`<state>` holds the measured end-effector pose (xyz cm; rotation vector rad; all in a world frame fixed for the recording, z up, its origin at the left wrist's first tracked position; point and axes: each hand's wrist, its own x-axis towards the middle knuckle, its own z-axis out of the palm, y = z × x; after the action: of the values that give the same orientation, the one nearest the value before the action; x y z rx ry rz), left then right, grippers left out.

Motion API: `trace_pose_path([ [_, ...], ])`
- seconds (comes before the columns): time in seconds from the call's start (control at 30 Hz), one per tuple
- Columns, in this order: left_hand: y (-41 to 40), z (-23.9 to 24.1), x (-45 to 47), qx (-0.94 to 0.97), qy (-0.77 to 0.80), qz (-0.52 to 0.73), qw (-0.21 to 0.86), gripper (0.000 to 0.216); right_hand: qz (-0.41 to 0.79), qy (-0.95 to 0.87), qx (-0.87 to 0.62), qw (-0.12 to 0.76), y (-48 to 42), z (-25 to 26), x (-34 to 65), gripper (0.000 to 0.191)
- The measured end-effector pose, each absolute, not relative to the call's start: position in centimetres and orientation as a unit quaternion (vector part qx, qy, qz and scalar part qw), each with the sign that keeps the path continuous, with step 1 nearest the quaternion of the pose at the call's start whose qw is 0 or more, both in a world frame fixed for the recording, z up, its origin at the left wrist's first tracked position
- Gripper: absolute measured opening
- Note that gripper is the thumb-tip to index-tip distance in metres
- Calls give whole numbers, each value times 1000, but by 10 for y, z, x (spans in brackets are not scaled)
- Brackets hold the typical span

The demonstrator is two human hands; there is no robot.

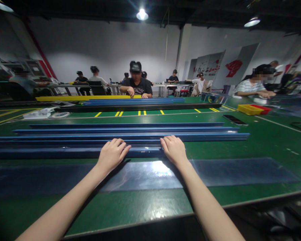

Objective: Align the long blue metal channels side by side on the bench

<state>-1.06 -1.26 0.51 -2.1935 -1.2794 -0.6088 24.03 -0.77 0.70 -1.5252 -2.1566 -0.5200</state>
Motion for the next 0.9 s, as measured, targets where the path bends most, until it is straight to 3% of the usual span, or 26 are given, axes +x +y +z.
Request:
trace_pose_path([
  [0.17,-12,4,-11,-799,-487,-230,269,33,-207,-752,-593,200,-9,9,240,45],
  [0.5,-15,-7,0,-879,-367,-220,210,32,-164,-750,-604,212,-8,9,244,36],
  [0.6,-14,-7,3,-880,-371,-210,210,31,-108,-731,-619,267,-5,8,252,34],
  [0.77,-11,0,15,-886,-358,-175,237,30,11,-654,-617,437,2,8,275,35],
  [0.9,-7,4,32,-894,-341,-161,244,30,109,-592,-640,478,6,8,297,37],
])
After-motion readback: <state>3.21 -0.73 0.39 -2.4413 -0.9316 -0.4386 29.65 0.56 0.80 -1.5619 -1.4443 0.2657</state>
